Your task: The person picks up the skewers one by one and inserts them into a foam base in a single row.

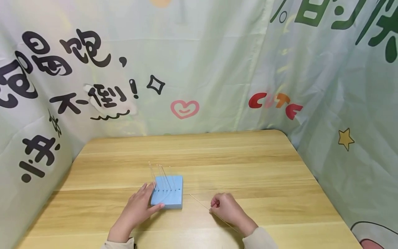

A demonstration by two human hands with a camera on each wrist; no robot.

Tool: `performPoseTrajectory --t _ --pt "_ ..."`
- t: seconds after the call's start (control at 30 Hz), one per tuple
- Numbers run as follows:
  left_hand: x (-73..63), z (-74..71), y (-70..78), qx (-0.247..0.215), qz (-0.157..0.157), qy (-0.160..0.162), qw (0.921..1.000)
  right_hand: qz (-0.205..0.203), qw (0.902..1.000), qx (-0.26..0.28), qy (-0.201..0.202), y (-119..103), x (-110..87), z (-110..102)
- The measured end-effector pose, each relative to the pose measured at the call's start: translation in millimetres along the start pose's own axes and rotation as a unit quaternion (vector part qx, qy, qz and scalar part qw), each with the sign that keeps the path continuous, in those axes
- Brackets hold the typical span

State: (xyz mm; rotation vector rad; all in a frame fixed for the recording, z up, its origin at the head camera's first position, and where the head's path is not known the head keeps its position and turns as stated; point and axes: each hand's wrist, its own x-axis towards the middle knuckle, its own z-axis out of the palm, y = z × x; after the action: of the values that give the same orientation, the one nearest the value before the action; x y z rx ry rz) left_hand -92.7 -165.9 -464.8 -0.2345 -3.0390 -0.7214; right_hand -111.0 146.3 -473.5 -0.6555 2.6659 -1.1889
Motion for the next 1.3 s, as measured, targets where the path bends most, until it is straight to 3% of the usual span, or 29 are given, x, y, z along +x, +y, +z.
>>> performPoseTrajectory --t 0.6,0.9,1.0,1.1,1.2,1.3 --pt "-2.5 -0.3 1.5 -0.003 0.001 0.004 1.0000 -0.025 0.9929 -0.114 0.026 -7.4 -0.4 9.4" --pt "-2.0 0.2 1.6 -0.002 0.001 0.007 1.0000 -0.011 0.9954 -0.093 0.023 -11.6 5.0 2.3" --pt "-1.9 0.1 1.3 0.000 0.000 0.007 1.0000 -0.018 0.9949 -0.083 0.054 -15.1 11.4 -6.3" --pt "-2.1 -0.3 1.2 0.000 0.000 0.007 1.0000 -0.045 0.9899 -0.073 0.113 -20.3 19.7 -15.5" --pt "-2.2 -0.6 1.1 0.000 0.001 0.006 1.0000 -0.087 0.9762 -0.046 0.193 -26.3 27.8 -23.4" --pt "-2.0 -0.8 1.1 -0.001 0.001 0.006 1.0000 -0.134 0.9541 -0.014 0.267 -33.3 35.5 -29.8"
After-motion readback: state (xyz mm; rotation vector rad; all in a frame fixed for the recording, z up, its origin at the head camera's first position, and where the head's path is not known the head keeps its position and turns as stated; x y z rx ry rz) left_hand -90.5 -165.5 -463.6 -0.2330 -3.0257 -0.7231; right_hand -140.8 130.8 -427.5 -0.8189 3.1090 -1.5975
